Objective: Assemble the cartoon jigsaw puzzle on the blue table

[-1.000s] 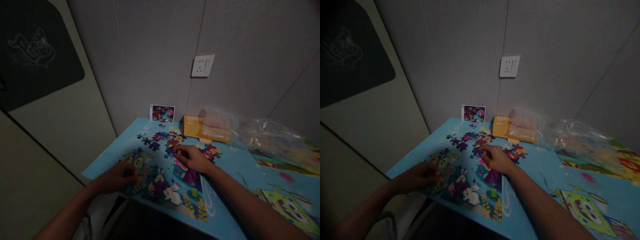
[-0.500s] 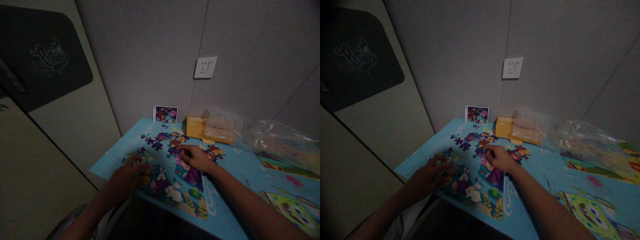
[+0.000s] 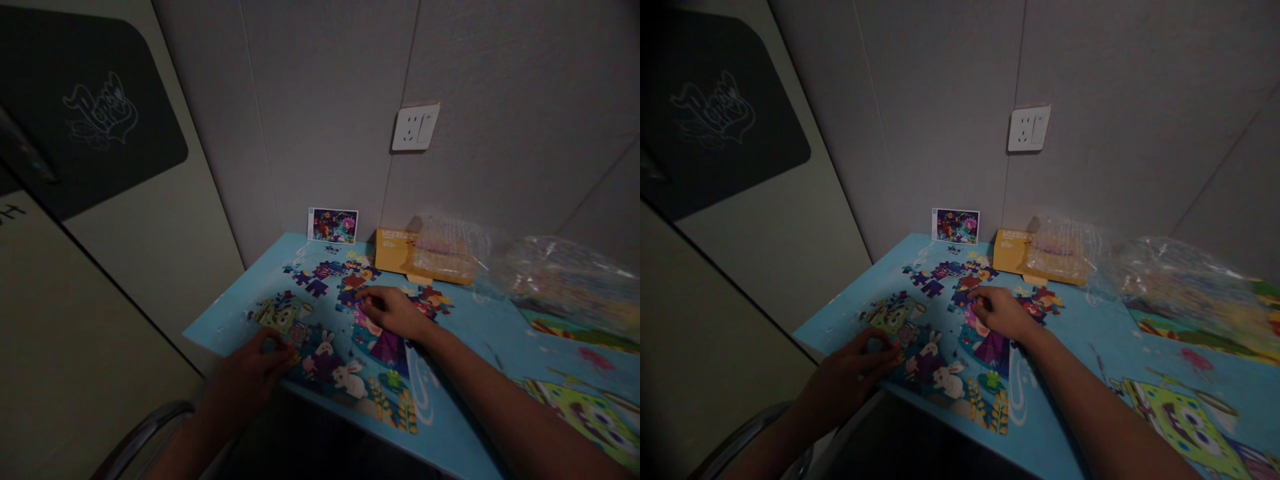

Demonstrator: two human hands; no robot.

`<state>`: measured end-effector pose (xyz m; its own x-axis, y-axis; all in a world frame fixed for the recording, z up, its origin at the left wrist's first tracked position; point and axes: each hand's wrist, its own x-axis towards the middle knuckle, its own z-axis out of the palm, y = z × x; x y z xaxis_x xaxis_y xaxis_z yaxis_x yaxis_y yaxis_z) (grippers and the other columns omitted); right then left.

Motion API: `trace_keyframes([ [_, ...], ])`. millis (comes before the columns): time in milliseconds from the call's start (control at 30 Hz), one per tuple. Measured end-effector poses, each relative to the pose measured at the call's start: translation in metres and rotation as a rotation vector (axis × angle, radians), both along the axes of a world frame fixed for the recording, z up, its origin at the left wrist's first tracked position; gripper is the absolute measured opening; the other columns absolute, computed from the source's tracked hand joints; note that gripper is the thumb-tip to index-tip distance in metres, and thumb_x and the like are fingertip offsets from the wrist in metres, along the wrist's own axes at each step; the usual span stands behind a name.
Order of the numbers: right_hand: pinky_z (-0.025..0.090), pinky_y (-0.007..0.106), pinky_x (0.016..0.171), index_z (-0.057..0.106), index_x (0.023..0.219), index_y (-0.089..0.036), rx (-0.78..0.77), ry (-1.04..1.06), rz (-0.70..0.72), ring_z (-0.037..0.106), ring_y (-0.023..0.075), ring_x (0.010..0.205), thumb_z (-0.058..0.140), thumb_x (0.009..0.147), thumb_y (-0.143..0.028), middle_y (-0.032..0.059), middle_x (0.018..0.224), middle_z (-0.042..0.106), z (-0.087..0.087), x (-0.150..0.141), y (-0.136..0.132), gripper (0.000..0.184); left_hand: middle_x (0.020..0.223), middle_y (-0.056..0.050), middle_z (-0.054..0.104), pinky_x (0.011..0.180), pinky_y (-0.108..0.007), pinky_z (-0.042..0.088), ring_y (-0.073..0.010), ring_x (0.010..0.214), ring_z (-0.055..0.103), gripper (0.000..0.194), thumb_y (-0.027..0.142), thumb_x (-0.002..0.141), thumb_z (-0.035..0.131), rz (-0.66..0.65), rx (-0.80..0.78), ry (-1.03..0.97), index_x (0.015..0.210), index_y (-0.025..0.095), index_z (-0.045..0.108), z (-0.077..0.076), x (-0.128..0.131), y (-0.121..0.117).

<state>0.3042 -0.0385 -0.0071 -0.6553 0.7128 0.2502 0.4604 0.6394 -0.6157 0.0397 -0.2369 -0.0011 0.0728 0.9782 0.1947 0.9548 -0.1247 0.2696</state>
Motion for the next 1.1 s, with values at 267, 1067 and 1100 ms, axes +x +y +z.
trace_keyframes([
  [267, 0.035, 0.024, 0.055, 0.070, 0.102, -0.013, 0.005, -0.016, 0.000, 0.047, 0.0117, 0.053, 0.054, 0.082, -0.025, -0.0007, 0.064, 0.059, 0.003, -0.002, -0.001, 0.029, 0.118, -0.003, 0.054, 0.079, -0.028, 0.049, -0.0152, 0.090, 0.064, 0.029, 0.041, 0.098, 0.045, -0.016, -0.079, -0.019, 0.107, 0.035, 0.072, 0.005, -0.002, 0.003],
  [1067, 0.036, 0.023, 0.057, 0.074, 0.090, -0.014, 0.054, -0.097, -0.003, 0.054, 0.0118, 0.056, 0.053, 0.082, -0.016, 0.0027, 0.070, 0.068, 0.011, -0.002, -0.002, 0.023, 0.104, -0.006, 0.055, 0.088, -0.035, 0.045, -0.0203, 0.097, 0.055, 0.019, 0.019, 0.086, 0.059, -0.133, -0.116, -0.166, 0.085, 0.024, 0.077, 0.004, 0.002, 0.037],
  [1100, 0.036, 0.023, 0.057, 0.074, 0.090, -0.014, 0.051, -0.104, -0.007, 0.054, 0.0119, 0.056, 0.053, 0.082, -0.016, 0.0026, 0.070, 0.068, 0.012, -0.002, -0.002, 0.023, 0.103, -0.006, 0.055, 0.087, -0.035, 0.045, -0.0202, 0.096, 0.056, 0.019, 0.019, 0.086, 0.058, -0.135, -0.113, -0.169, 0.083, 0.024, 0.077, 0.005, 0.002, 0.037],
])
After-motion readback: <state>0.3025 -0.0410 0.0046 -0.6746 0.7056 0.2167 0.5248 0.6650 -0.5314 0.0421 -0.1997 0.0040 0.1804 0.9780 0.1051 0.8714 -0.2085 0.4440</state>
